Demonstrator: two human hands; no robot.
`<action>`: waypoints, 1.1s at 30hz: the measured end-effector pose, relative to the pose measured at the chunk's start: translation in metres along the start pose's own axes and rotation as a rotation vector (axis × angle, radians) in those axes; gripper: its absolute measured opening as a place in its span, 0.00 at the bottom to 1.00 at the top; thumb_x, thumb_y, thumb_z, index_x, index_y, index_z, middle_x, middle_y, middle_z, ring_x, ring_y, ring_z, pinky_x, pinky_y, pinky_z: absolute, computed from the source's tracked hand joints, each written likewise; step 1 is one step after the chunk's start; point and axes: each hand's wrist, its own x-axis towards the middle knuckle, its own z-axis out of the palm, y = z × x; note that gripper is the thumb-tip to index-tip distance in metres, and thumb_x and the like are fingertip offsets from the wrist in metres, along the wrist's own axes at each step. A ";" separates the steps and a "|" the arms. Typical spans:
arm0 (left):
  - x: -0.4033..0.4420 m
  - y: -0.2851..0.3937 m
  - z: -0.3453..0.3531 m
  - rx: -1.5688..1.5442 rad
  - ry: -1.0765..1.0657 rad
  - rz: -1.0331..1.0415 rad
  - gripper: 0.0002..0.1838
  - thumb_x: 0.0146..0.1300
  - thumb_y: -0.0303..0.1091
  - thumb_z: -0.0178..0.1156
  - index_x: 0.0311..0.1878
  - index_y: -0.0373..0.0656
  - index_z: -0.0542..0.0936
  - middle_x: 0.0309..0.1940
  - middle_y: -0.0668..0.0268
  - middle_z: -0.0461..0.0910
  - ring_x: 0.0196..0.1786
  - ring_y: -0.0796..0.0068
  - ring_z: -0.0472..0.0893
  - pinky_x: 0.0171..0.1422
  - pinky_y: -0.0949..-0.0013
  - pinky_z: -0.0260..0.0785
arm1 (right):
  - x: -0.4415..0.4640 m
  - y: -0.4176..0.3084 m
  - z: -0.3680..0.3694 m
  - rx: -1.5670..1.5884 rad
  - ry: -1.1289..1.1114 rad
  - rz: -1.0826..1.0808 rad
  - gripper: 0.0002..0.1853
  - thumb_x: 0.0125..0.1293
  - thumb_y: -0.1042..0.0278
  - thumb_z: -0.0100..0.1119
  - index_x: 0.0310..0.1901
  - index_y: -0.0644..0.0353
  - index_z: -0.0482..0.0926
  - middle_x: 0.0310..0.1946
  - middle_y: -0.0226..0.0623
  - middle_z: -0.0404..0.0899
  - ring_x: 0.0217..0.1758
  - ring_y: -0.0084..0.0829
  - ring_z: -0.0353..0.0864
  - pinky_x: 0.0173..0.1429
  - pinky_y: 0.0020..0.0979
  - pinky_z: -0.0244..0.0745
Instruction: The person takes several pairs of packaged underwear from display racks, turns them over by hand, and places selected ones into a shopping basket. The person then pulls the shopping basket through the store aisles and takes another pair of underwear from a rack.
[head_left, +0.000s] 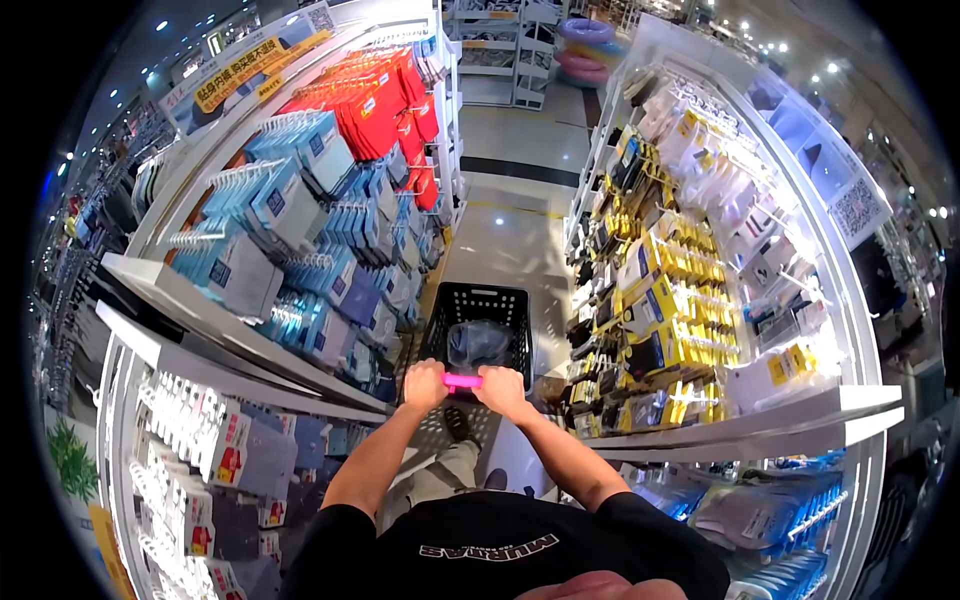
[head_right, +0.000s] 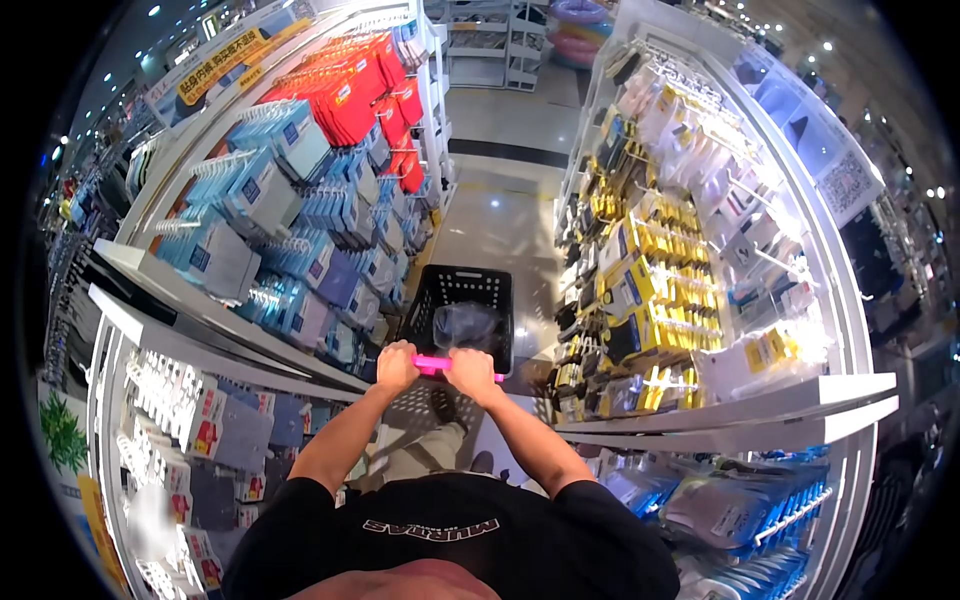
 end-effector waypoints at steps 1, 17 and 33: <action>0.010 -0.004 0.003 -0.008 0.005 0.007 0.07 0.51 0.34 0.65 0.25 0.42 0.79 0.30 0.58 0.79 0.39 0.53 0.80 0.46 0.53 0.72 | 0.009 0.004 0.000 0.003 0.007 -0.002 0.11 0.54 0.58 0.66 0.31 0.57 0.82 0.28 0.45 0.84 0.34 0.49 0.85 0.41 0.48 0.79; 0.152 -0.044 0.016 -0.260 0.104 0.062 0.03 0.50 0.30 0.64 0.28 0.45 0.79 0.35 0.63 0.77 0.44 0.57 0.78 0.50 0.55 0.70 | 0.151 0.048 -0.003 -0.159 -0.039 0.062 0.11 0.51 0.56 0.69 0.29 0.52 0.80 0.28 0.42 0.84 0.35 0.50 0.85 0.41 0.48 0.79; 0.247 -0.067 0.051 -0.259 0.111 0.043 0.10 0.46 0.30 0.68 0.30 0.49 0.76 0.38 0.65 0.71 0.47 0.59 0.73 0.50 0.57 0.66 | 0.242 0.073 -0.006 -0.223 0.021 0.205 0.07 0.49 0.63 0.66 0.29 0.53 0.80 0.28 0.45 0.83 0.35 0.53 0.83 0.40 0.50 0.76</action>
